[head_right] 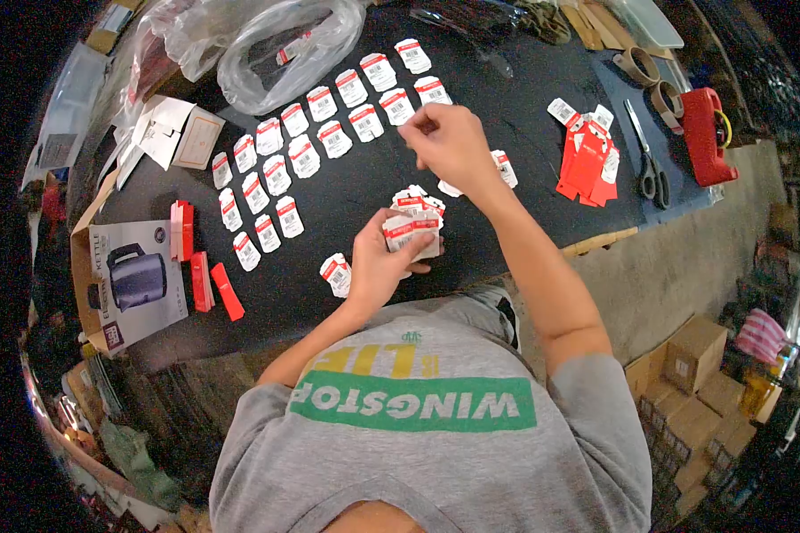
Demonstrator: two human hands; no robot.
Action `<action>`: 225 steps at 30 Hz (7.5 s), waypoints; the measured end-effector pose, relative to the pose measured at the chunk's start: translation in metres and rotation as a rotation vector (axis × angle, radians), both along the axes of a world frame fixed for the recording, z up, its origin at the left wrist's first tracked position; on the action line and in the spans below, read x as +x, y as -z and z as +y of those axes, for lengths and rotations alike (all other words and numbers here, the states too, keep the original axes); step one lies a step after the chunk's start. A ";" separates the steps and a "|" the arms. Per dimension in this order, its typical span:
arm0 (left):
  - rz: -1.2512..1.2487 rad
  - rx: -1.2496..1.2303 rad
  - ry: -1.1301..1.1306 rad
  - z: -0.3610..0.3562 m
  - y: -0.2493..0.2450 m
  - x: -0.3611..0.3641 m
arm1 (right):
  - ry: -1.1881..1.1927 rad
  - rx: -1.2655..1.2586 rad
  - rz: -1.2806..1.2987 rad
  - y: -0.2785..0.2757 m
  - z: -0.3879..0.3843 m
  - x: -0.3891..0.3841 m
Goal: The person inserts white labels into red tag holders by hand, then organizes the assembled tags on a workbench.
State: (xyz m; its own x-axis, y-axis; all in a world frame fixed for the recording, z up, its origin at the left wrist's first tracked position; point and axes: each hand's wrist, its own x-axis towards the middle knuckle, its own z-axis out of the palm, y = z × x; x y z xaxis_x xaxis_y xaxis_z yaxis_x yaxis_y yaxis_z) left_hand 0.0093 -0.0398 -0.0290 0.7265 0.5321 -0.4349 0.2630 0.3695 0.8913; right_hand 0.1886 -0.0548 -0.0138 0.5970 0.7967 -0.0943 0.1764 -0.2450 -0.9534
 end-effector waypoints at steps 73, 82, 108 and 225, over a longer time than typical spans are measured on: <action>-0.173 1.027 0.059 0.006 0.006 0.006 | -0.179 -0.049 0.529 -0.027 -0.082 -0.022; -0.174 1.034 -0.109 0.018 0.002 0.002 | -0.280 -0.146 0.561 -0.028 -0.057 -0.024; -0.212 -0.382 -0.093 0.026 -0.015 -0.033 | 0.372 -0.171 -0.578 0.044 -0.025 0.068; -0.195 -0.043 -0.079 0.037 0.001 0.013 | 0.158 -0.067 -0.267 -0.019 -0.069 0.019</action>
State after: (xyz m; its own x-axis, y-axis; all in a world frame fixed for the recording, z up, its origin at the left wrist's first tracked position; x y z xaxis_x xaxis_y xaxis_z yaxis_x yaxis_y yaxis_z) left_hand 0.0223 -0.0032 -0.0303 0.7558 0.5749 -0.3135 0.0552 0.4212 0.9053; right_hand 0.2081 -0.1234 0.0053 0.7234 0.6896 0.0333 0.3733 -0.3502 -0.8591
